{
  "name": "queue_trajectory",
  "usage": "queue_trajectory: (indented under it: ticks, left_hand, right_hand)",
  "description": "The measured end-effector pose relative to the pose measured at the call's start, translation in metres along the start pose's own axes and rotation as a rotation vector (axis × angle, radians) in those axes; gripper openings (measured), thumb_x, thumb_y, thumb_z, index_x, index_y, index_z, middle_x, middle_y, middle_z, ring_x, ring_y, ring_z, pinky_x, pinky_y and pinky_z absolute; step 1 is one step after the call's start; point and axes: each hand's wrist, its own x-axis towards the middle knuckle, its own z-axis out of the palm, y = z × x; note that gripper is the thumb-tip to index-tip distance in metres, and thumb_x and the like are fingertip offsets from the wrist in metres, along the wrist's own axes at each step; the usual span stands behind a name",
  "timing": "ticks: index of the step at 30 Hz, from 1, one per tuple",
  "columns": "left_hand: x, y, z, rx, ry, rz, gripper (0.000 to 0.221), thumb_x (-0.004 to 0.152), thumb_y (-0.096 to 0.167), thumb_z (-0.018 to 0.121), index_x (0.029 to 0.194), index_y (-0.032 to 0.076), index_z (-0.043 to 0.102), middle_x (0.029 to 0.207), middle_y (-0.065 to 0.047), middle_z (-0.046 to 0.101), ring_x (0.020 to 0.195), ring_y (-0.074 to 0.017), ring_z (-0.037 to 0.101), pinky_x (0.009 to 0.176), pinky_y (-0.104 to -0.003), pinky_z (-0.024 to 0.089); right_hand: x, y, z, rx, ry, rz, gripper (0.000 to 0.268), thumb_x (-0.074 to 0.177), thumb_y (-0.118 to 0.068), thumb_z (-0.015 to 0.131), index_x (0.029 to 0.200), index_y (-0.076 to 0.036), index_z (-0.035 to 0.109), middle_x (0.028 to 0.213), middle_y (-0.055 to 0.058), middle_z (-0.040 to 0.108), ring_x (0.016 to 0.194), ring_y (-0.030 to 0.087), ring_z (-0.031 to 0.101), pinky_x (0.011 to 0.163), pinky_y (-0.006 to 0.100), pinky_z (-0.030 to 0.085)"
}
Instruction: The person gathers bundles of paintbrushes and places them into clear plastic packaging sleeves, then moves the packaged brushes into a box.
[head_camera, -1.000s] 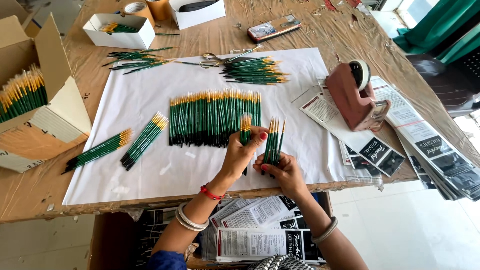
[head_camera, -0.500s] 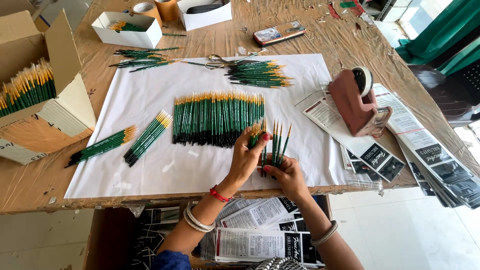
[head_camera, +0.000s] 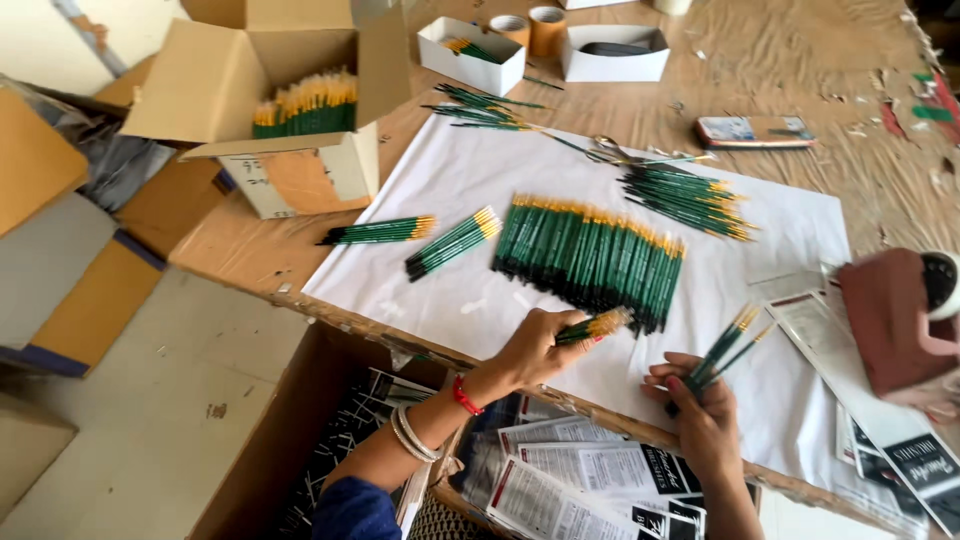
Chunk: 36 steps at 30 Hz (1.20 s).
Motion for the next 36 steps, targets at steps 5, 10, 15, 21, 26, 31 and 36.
queue_trajectory:
  ticks: [5, 10, 15, 21, 26, 31, 36]
  left_hand:
    - [-0.021, -0.091, -0.078, 0.883, -0.125, 0.056, 0.026, 0.097, 0.03, 0.072, 0.08, 0.011, 0.063, 0.056, 0.003, 0.055, 0.043, -0.0082, 0.043, 0.038, -0.029, 0.036]
    - [-0.033, -0.055, -0.145, 0.897, -0.028, -0.014, 0.065, 0.072, 0.066, 0.084, 0.079, 0.004, 0.065, 0.064, -0.005, 0.062, 0.046, -0.0165, 0.054, 0.045, -0.034, 0.045]
    - [-0.03, -0.018, -0.144, 0.929, 0.057, 0.132, 0.069, 0.067, 0.065, 0.081, 0.097, 0.003, 0.073, 0.093, -0.009, 0.069, 0.085, -0.0251, 0.063, 0.076, -0.042, 0.05]
    - [-0.035, -0.025, -0.144, 0.959, 0.052, 0.111, 0.069, 0.073, 0.064, 0.076, 0.109, 0.005, 0.074, 0.104, -0.008, 0.069, 0.098, -0.0255, 0.061, 0.088, -0.042, 0.047]
    - [-0.031, -0.017, -0.144, 1.01, 0.025, 0.04, 0.067, 0.077, 0.064, 0.074, 0.111, 0.006, 0.074, 0.105, -0.007, 0.07, 0.099, -0.0249, 0.061, 0.089, -0.042, 0.046]
    - [-0.029, -0.01, -0.144, 0.967, 0.042, 0.143, 0.083, 0.065, 0.07, 0.075, 0.11, 0.002, 0.074, 0.101, -0.009, 0.069, 0.097, -0.0269, 0.061, 0.091, -0.044, 0.045]
    - [-0.037, -0.037, -0.144, 0.982, 0.083, 0.117, 0.075, 0.075, 0.068, 0.072, 0.112, 0.003, 0.074, 0.104, -0.008, 0.07, 0.099, -0.0259, 0.062, 0.094, -0.043, 0.046]
  right_hand:
    - [-0.004, -0.008, 0.0, -0.007, 0.07, 0.029, 0.029, 0.102, 0.002, 0.051, 0.131, 0.002, 0.055, 0.106, 0.013, 0.067, 0.083, 0.016, 0.063, 0.075, 0.029, 0.051]
    - [0.023, -0.035, 0.001, 0.027, 0.146, 0.09, 0.017, 0.105, -0.01, 0.049, 0.121, -0.006, 0.051, 0.083, 0.003, 0.053, 0.054, 0.006, 0.034, 0.045, 0.023, 0.027]
    - [0.107, -0.041, -0.019, -0.257, 0.133, 0.165, 0.018, 0.104, -0.022, 0.055, 0.102, -0.005, 0.049, 0.073, 0.0, 0.045, 0.054, 0.008, 0.035, 0.044, 0.026, 0.027]
    - [0.197, 0.029, -0.072, -1.14, 0.198, 0.13, 0.048, 0.102, -0.045, 0.063, 0.092, 0.002, 0.058, 0.081, 0.02, 0.064, 0.07, 0.033, 0.06, 0.059, 0.045, 0.046]
    - [0.193, -0.001, -0.011, -1.457, 0.19, 0.085, 0.064, 0.096, -0.055, 0.064, 0.101, 0.008, 0.059, 0.094, 0.033, 0.07, 0.094, 0.05, 0.069, 0.081, 0.057, 0.054]
    - [0.215, 0.003, -0.018, -1.522, 0.169, 0.13, 0.058, 0.086, -0.051, 0.069, 0.097, 0.006, 0.07, 0.101, 0.031, 0.071, 0.099, 0.047, 0.07, 0.088, 0.053, 0.056]
    - [0.234, 0.047, -0.082, -1.5, 0.125, 0.004, 0.049, 0.092, -0.044, 0.067, 0.091, 0.005, 0.07, 0.095, 0.032, 0.07, 0.093, 0.046, 0.069, 0.084, 0.052, 0.055]
